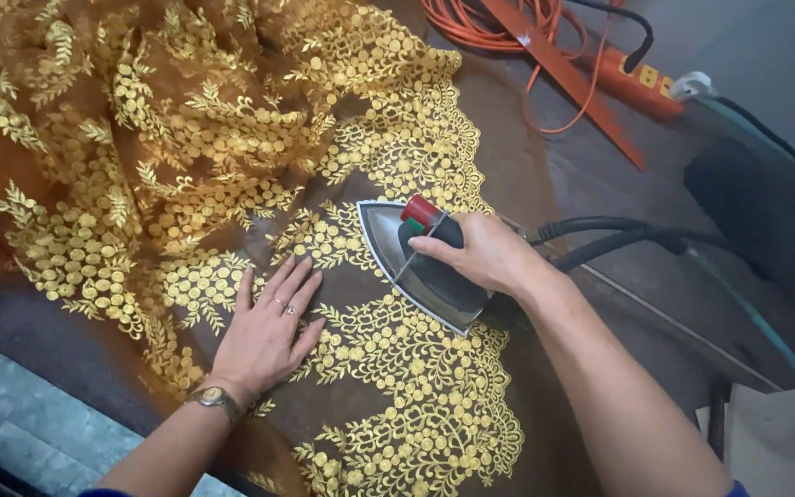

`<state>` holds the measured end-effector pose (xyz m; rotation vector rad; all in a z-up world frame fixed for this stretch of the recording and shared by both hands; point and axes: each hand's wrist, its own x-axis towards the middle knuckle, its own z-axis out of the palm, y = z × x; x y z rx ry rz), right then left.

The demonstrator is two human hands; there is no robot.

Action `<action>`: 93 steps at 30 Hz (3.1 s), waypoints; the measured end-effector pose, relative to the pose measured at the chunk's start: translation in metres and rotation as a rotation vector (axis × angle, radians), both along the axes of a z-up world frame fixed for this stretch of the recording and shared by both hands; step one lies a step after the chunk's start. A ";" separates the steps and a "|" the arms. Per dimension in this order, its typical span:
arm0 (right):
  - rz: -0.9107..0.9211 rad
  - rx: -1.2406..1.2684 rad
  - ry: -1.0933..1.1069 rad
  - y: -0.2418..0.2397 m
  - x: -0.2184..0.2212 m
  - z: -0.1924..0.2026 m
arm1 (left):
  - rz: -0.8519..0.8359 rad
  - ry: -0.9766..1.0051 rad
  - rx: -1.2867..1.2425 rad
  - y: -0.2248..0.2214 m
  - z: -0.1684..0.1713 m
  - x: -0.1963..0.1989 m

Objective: Cutting a piece of yellow lace fabric with scissors and then ironing it flat on a workbench.

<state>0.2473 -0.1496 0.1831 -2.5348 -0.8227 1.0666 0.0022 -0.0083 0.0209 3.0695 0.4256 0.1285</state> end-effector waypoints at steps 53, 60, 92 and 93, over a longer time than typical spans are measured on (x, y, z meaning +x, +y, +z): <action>-0.009 0.008 0.004 0.003 -0.013 0.021 | 0.005 -0.001 -0.012 0.000 -0.003 0.000; -0.025 0.010 0.003 0.001 -0.002 0.000 | 0.000 -0.026 -0.003 0.000 -0.003 0.000; -0.138 0.011 0.038 -0.006 -0.025 0.016 | 0.005 -0.026 0.004 0.000 -0.005 0.000; -0.138 0.011 0.037 -0.009 -0.023 0.011 | 0.005 -0.027 0.005 0.000 -0.005 0.000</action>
